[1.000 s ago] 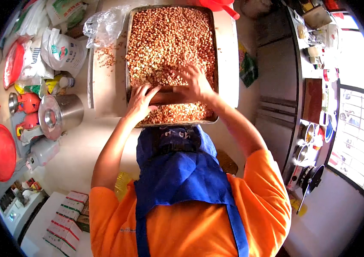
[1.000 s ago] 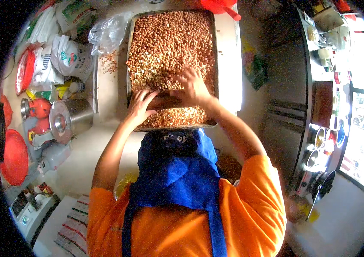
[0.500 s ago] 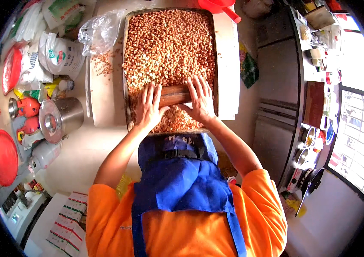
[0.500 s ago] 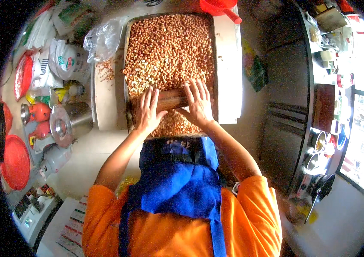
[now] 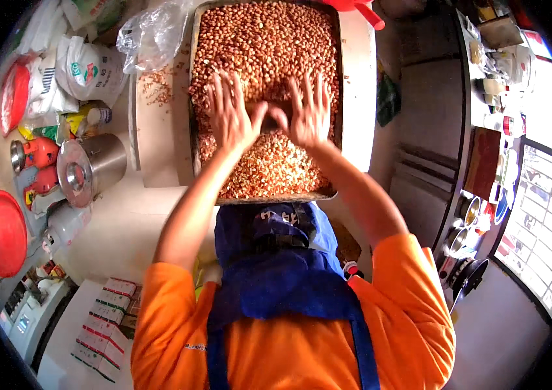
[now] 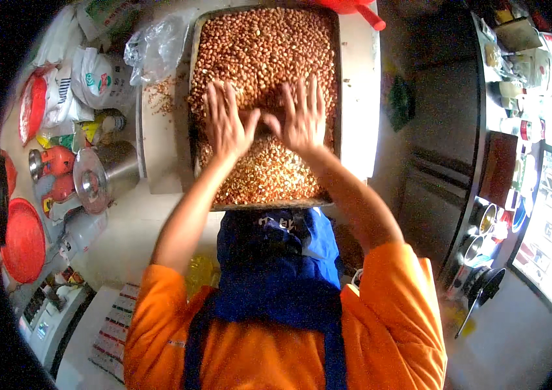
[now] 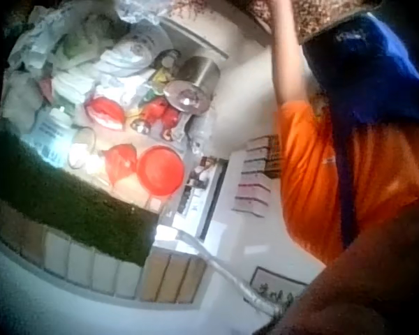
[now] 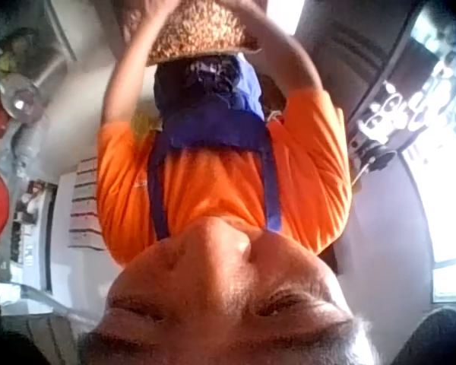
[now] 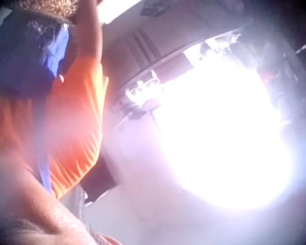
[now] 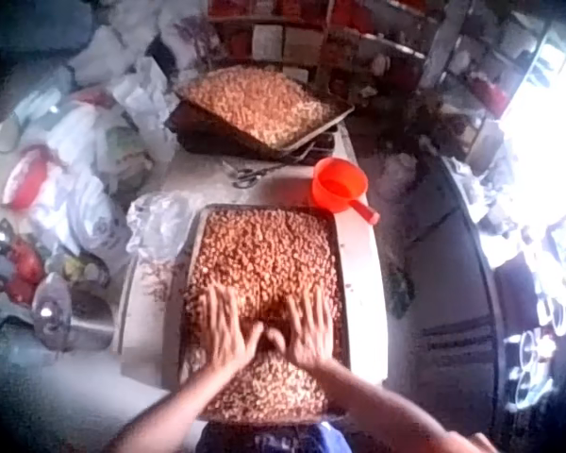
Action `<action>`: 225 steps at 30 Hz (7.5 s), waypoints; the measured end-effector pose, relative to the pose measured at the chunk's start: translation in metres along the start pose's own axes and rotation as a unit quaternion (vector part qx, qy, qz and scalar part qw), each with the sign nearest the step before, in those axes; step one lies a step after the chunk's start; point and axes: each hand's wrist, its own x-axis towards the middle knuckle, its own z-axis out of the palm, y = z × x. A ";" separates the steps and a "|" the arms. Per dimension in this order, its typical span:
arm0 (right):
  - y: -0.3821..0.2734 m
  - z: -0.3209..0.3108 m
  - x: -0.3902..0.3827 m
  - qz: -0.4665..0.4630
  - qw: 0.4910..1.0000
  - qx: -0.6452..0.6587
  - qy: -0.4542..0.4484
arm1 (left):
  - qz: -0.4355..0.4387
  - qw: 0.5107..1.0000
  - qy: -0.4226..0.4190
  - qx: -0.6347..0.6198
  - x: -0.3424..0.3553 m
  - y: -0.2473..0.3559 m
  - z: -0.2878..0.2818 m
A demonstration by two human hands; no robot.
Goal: The person uses both hands to spread and sort peanuts on a large metal tray. The person periodically picks up a metal bowl to collect or move items and uses a wooden rolling pin to spread the peanuts across the tray surface.
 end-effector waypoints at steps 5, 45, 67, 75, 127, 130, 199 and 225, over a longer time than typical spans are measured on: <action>0.009 -0.006 -0.077 -0.085 0.991 0.095 0.036 | 0.041 0.995 -0.090 -0.008 -0.090 0.015 -0.014; 0.027 -0.056 -0.105 -0.129 0.982 0.139 -0.019 | 0.095 0.969 -0.227 0.026 -0.105 0.017 -0.038; 0.005 0.015 -0.145 -0.071 0.982 0.151 0.090 | 0.075 0.989 -0.115 -0.044 -0.126 0.036 -0.026; 0.097 0.016 0.021 -0.003 0.967 0.229 0.115 | 0.064 0.985 -0.153 -0.054 -0.114 0.043 -0.044; 0.021 -0.027 -0.043 -0.133 0.988 0.074 -0.033 | 0.041 0.974 -0.211 0.072 -0.073 -0.002 -0.031; 0.024 -0.036 -0.051 -0.158 0.982 0.101 -0.033 | 0.059 0.976 -0.209 0.027 -0.073 0.001 -0.045; 0.070 -0.008 0.098 -0.080 0.978 0.134 0.140 | -0.016 0.998 -0.031 0.053 0.077 0.009 0.035; 0.054 -0.011 -0.082 -0.074 0.984 0.150 0.070 | 0.010 0.991 -0.127 0.040 -0.082 0.065 -0.010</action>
